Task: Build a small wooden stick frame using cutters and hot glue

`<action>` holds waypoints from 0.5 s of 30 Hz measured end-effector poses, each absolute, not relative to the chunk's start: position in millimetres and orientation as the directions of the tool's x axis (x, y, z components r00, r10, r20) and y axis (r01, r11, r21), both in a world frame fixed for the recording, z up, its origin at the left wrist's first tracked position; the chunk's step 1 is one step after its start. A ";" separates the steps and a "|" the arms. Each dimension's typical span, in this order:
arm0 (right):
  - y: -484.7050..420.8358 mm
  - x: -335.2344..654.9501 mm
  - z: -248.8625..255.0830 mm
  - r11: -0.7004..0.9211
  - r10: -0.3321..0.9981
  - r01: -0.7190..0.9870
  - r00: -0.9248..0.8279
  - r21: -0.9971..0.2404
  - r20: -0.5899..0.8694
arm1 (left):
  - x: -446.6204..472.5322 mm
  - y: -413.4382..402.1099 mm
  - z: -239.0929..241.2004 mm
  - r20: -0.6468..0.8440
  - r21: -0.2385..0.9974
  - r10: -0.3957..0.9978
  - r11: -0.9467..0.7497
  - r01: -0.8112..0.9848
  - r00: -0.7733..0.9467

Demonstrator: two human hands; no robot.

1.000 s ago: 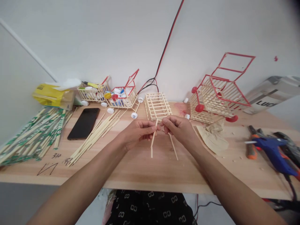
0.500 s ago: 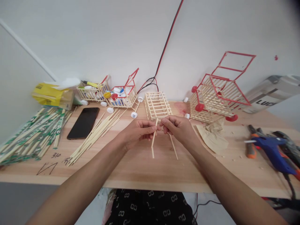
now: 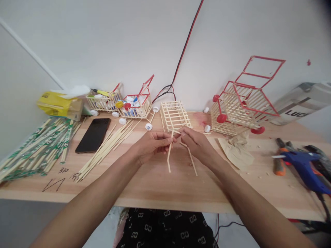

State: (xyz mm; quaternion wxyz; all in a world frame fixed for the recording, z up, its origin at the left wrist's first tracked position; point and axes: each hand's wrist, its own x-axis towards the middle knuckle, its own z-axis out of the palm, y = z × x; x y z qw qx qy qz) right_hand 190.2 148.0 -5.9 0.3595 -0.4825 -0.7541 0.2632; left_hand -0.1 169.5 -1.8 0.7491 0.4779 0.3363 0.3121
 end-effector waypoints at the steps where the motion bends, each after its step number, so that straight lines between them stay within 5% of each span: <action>1: 146.9 190.5 -4.7 0.394 0.917 0.528 -0.281 -0.752 0.283 | -0.2 169.6 -2.2 -0.208 0.926 0.789 0.349 -0.142 0.579; 15: 144.3 192.3 -1.4 0.319 0.944 0.440 -0.226 -0.840 0.240 | -0.2 169.8 -2.4 -0.187 0.929 0.782 0.337 -0.151 0.595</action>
